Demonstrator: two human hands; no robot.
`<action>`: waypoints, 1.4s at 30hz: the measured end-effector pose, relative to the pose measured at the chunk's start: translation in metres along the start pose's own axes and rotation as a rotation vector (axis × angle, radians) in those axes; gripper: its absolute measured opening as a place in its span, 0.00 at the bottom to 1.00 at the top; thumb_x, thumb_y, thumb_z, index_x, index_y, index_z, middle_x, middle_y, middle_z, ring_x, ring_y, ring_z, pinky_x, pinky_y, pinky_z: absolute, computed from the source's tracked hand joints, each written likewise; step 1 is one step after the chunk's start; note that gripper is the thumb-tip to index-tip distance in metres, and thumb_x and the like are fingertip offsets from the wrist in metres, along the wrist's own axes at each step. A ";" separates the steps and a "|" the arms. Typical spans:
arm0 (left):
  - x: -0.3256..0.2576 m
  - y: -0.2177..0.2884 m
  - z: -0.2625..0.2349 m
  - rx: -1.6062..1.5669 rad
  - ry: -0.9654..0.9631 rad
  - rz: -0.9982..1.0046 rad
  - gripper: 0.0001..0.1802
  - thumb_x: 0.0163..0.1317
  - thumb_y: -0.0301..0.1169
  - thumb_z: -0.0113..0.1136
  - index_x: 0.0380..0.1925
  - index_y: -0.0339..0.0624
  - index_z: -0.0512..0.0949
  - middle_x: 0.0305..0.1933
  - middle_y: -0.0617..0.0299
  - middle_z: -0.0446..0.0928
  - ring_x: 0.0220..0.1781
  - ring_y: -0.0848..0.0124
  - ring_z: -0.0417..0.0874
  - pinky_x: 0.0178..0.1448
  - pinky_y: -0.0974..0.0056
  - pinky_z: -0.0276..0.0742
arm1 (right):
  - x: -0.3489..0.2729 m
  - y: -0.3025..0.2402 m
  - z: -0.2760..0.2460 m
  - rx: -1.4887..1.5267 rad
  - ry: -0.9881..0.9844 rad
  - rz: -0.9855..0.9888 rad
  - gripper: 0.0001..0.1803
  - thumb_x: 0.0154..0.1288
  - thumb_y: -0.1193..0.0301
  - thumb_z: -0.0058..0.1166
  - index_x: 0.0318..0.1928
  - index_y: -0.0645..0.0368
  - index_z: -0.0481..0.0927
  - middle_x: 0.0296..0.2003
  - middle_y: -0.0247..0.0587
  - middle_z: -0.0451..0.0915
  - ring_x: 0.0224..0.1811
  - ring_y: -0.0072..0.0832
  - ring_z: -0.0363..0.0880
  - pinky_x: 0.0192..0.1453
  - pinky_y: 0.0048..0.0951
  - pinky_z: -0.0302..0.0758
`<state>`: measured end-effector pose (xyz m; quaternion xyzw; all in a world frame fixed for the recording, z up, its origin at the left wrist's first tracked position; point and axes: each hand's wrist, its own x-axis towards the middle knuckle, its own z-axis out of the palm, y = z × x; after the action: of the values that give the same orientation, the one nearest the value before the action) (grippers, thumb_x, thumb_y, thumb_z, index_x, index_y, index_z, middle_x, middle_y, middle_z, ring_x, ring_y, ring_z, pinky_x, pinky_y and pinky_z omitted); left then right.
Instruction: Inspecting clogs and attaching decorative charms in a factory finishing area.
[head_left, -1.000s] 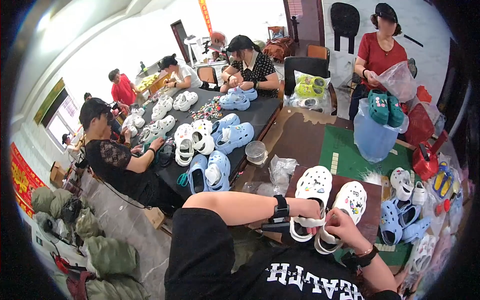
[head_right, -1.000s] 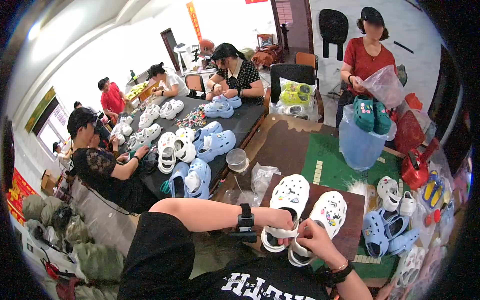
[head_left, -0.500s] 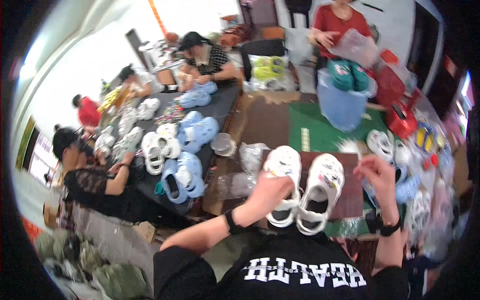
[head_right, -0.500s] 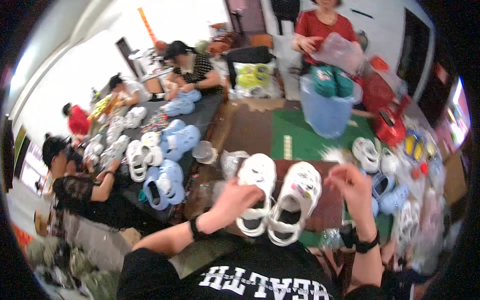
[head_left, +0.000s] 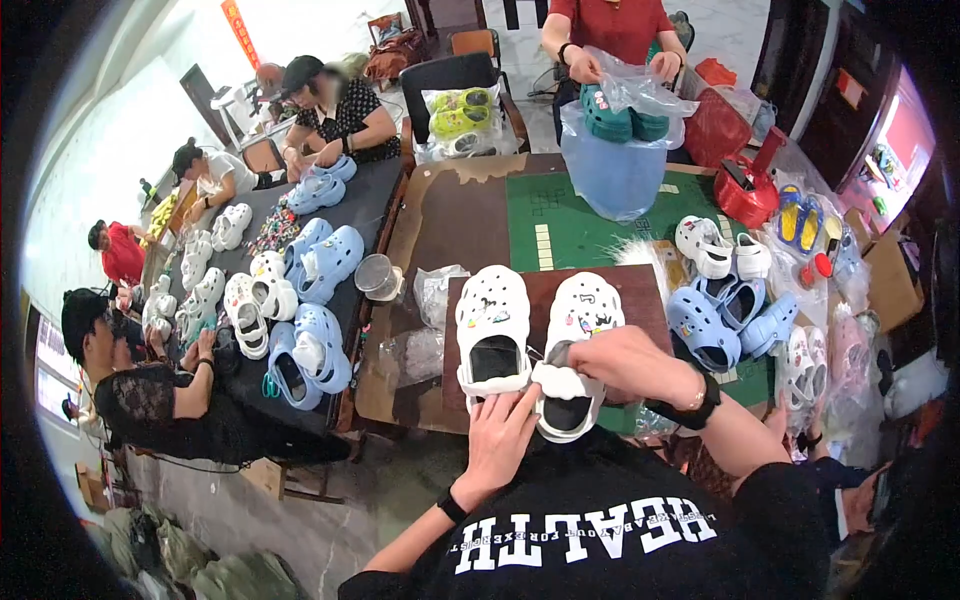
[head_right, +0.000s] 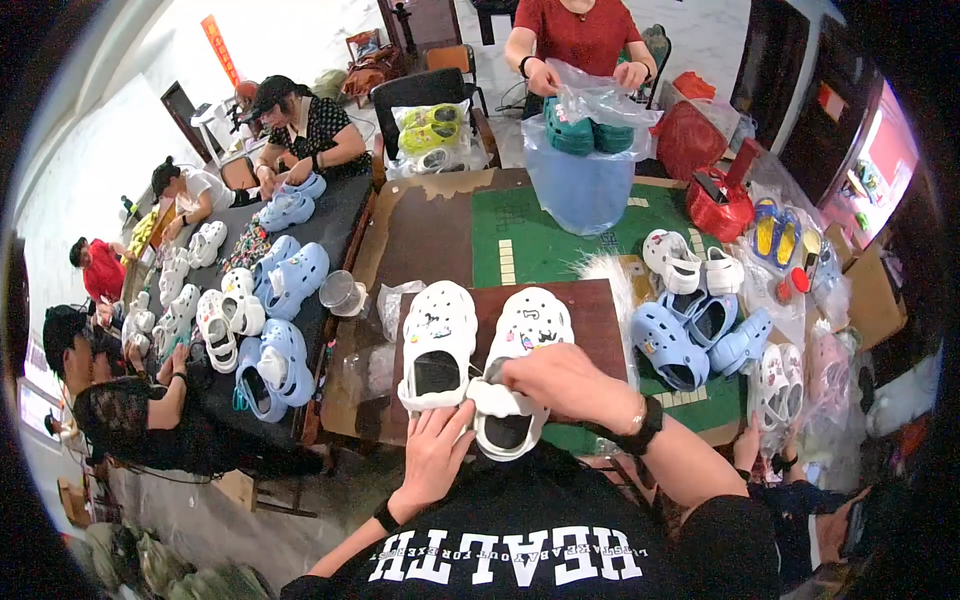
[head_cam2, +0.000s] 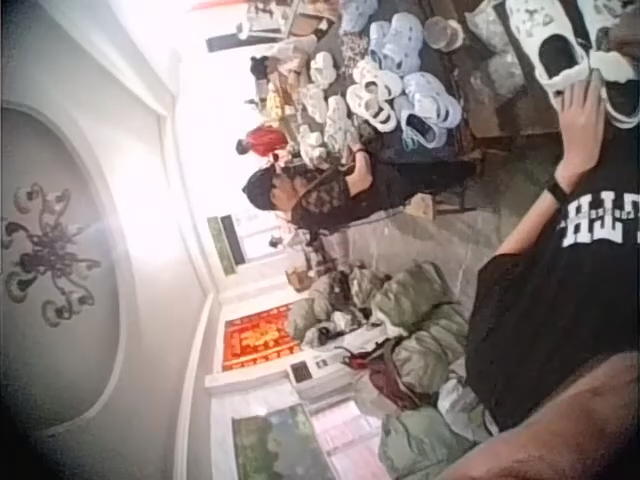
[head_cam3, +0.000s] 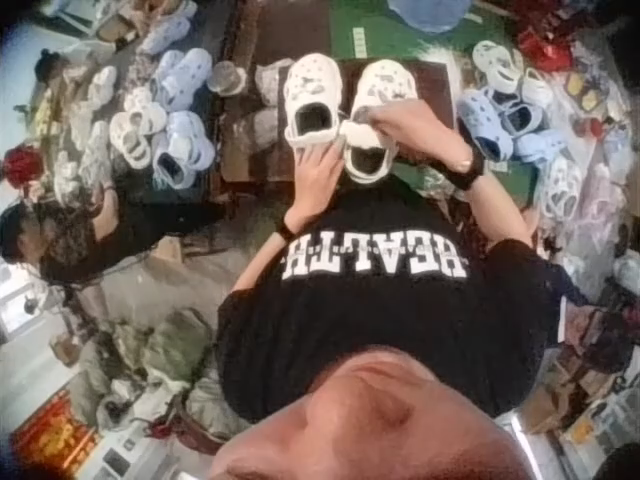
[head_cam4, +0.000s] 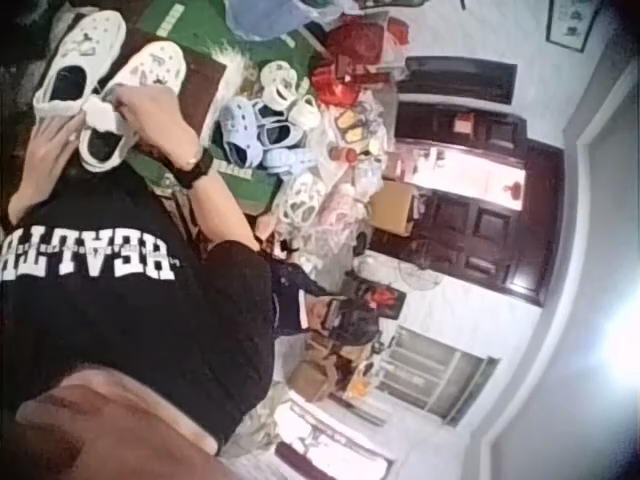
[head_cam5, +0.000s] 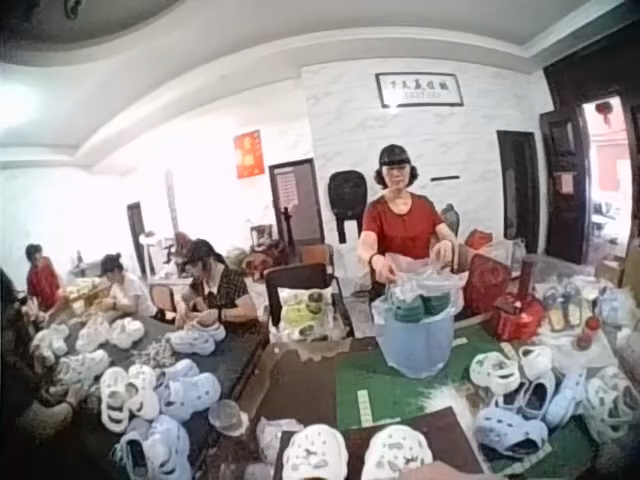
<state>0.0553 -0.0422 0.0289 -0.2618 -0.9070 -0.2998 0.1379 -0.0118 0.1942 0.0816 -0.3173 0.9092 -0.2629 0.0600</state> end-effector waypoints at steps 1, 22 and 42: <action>0.000 0.002 0.004 -0.020 0.073 -0.005 0.20 0.58 0.28 0.63 0.52 0.40 0.78 0.43 0.59 0.78 0.47 0.60 0.77 0.52 0.57 0.69 | 0.007 -0.003 0.002 -0.071 -0.091 0.008 0.07 0.62 0.69 0.53 0.39 0.56 0.79 0.30 0.45 0.82 0.33 0.42 0.83 0.37 0.41 0.75; 0.005 0.025 0.044 -1.147 0.244 -0.705 0.10 0.65 0.24 0.59 0.45 0.32 0.77 0.31 0.64 0.80 0.29 0.79 0.81 0.25 0.76 0.70 | 0.041 0.009 -0.005 0.351 -0.407 -0.004 0.11 0.61 0.72 0.57 0.44 0.61 0.79 0.29 0.39 0.81 0.31 0.22 0.78 0.36 0.28 0.74; -0.033 0.012 0.020 -0.989 0.607 -0.830 0.05 0.71 0.26 0.50 0.39 0.35 0.74 0.40 0.56 0.81 0.32 0.75 0.81 0.30 0.72 0.75 | 0.046 0.013 -0.035 0.616 -0.575 0.130 0.07 0.62 0.76 0.50 0.39 0.58 0.80 0.27 0.24 0.74 0.27 0.13 0.70 0.27 0.18 0.70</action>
<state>0.0872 -0.0344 0.0056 0.1682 -0.6110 -0.7636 0.1237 -0.0649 0.1906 0.1075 -0.2872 0.7525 -0.4186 0.4196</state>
